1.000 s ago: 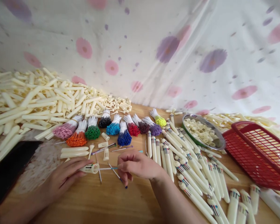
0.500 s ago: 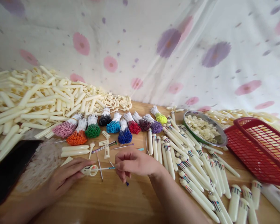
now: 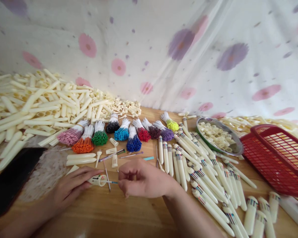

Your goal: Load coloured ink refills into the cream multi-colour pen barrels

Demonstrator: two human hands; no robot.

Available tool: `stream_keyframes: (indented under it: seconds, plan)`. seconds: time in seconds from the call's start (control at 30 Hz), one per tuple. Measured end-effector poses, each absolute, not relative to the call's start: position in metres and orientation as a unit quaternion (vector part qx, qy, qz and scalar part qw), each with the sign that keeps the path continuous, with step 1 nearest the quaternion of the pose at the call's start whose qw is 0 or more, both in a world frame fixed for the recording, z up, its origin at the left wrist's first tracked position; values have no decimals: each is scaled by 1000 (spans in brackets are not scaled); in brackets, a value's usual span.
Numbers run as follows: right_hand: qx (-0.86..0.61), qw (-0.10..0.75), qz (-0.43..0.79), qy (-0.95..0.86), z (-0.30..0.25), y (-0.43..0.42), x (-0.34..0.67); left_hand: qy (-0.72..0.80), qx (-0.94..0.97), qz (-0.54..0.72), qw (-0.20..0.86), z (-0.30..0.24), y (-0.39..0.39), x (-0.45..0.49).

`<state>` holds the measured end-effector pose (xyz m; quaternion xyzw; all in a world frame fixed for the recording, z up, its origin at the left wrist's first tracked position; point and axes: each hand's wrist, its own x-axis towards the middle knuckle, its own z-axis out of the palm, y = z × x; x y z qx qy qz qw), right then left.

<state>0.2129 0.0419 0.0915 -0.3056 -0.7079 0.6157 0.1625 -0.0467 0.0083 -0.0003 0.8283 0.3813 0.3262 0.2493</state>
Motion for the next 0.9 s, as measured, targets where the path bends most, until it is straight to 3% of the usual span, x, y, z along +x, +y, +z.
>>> stream_keyframes:
  seconds: [0.13,0.4,0.63,0.77,0.9]
  plan:
    - [-302,159,591,-731,96,41,210,377,839,311,240,0,9,-48]
    - [-249,119,710,-648,78,54,210,378,828,330,249,2,7,-45]
    - [-301,176,387,-853,83,41,189,375,837,322,236,-1,9,-47]
    - [-371,212,328,-843,73,43,197,388,822,335,249,-1,9,-47]
    - [-446,170,229,-848,50,47,224,378,805,370,268,3,13,-47]
